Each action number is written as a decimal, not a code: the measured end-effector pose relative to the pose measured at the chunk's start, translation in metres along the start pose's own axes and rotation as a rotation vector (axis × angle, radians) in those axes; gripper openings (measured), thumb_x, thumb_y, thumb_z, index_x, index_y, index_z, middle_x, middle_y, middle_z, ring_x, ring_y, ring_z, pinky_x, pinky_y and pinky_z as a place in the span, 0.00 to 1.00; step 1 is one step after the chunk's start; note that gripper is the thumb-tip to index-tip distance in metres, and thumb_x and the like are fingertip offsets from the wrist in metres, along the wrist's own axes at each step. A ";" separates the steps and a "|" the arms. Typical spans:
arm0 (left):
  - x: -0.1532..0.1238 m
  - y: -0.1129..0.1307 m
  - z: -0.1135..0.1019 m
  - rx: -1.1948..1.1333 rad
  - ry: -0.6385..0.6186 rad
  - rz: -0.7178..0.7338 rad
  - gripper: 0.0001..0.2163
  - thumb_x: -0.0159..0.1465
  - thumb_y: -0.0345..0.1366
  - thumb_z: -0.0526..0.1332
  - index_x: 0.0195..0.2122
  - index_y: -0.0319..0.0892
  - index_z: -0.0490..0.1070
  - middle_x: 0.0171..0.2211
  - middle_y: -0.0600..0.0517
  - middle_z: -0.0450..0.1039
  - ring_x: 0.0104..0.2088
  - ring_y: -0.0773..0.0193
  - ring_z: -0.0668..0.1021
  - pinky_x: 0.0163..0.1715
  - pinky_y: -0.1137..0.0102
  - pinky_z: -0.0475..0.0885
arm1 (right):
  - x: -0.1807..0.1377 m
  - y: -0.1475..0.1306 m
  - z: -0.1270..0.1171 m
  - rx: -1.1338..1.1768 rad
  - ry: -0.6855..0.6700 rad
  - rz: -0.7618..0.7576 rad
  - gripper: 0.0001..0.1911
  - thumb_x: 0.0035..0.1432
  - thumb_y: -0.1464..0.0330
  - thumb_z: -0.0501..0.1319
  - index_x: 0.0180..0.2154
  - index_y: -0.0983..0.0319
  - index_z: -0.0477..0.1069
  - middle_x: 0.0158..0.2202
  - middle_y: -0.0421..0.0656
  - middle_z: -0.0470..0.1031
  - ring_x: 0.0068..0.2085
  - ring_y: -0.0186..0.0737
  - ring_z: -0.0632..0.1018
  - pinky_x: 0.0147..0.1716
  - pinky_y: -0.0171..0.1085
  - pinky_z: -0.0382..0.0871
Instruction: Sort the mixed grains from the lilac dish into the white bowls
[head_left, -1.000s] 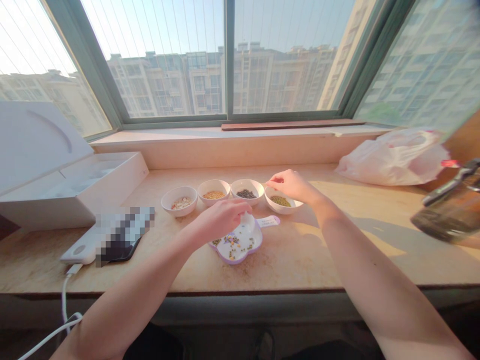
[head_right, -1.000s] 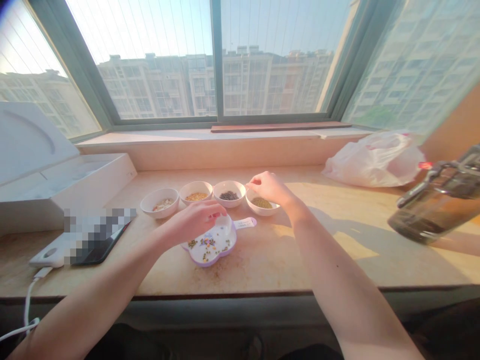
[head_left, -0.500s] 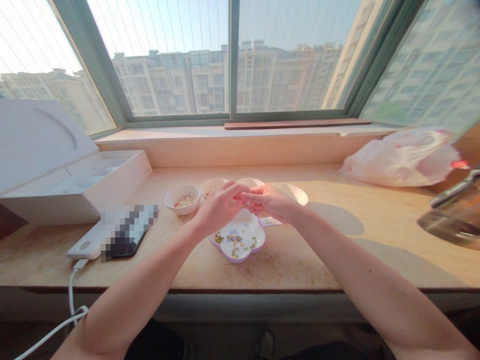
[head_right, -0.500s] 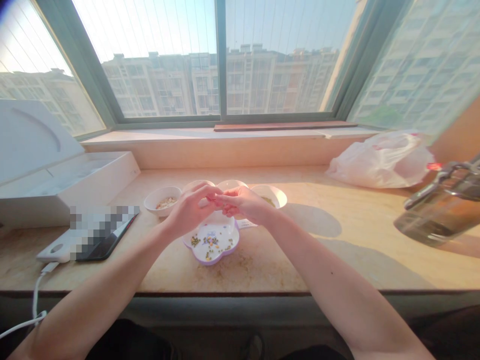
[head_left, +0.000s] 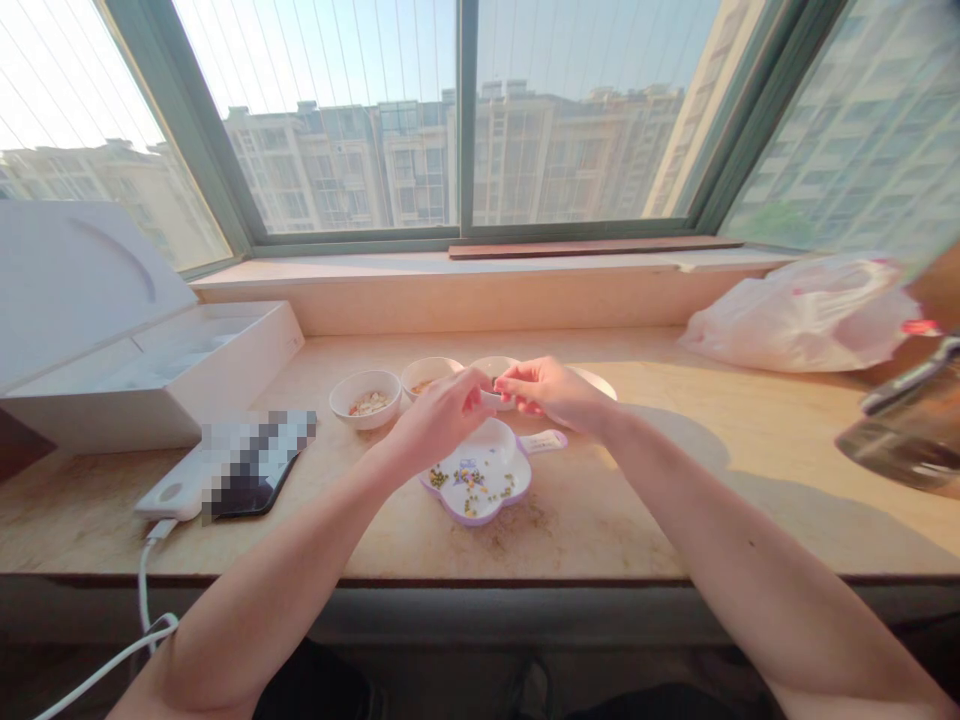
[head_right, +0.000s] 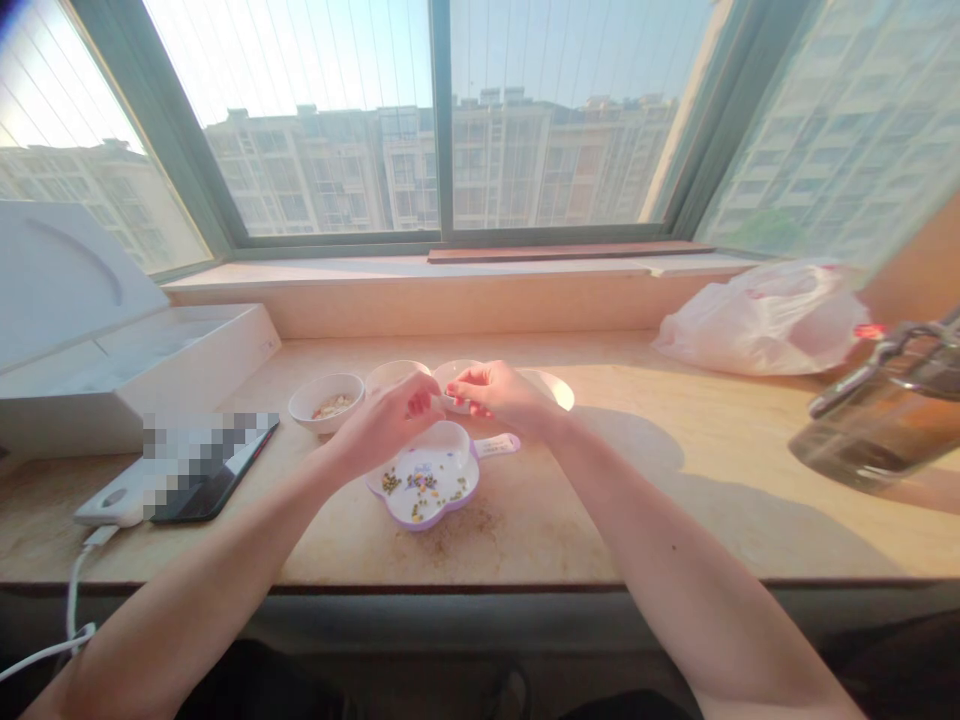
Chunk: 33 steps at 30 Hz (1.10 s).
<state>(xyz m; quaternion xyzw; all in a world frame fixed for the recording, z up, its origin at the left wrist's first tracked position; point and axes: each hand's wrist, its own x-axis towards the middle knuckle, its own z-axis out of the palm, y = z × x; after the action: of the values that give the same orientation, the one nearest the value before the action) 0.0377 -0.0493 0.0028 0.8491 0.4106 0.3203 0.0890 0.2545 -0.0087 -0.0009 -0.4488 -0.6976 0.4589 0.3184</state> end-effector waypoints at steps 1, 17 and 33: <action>-0.001 -0.001 0.000 0.016 -0.091 0.017 0.04 0.65 0.29 0.65 0.41 0.42 0.74 0.36 0.53 0.78 0.35 0.63 0.79 0.38 0.69 0.73 | 0.001 0.000 -0.007 -0.136 0.116 -0.032 0.20 0.58 0.51 0.66 0.35 0.62 0.78 0.28 0.41 0.75 0.27 0.33 0.68 0.28 0.36 0.60; -0.003 -0.004 0.014 0.118 -0.578 0.070 0.06 0.65 0.27 0.60 0.32 0.42 0.74 0.38 0.51 0.79 0.36 0.60 0.80 0.38 0.67 0.72 | 0.007 0.017 -0.068 -0.923 0.251 0.261 0.12 0.59 0.60 0.65 0.40 0.58 0.84 0.44 0.48 0.83 0.45 0.47 0.80 0.38 0.38 0.69; 0.003 -0.006 -0.002 -0.007 -0.068 0.033 0.08 0.73 0.34 0.54 0.38 0.43 0.71 0.43 0.50 0.76 0.40 0.62 0.77 0.42 0.66 0.70 | -0.004 -0.005 -0.007 0.036 -0.143 -0.017 0.25 0.56 0.47 0.67 0.38 0.63 0.79 0.30 0.42 0.75 0.26 0.32 0.68 0.28 0.36 0.62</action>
<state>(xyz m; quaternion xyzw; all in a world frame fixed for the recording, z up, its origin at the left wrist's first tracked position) 0.0335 -0.0437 0.0034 0.8658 0.3919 0.2943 0.1005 0.2601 -0.0107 0.0060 -0.4030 -0.7139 0.4997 0.2797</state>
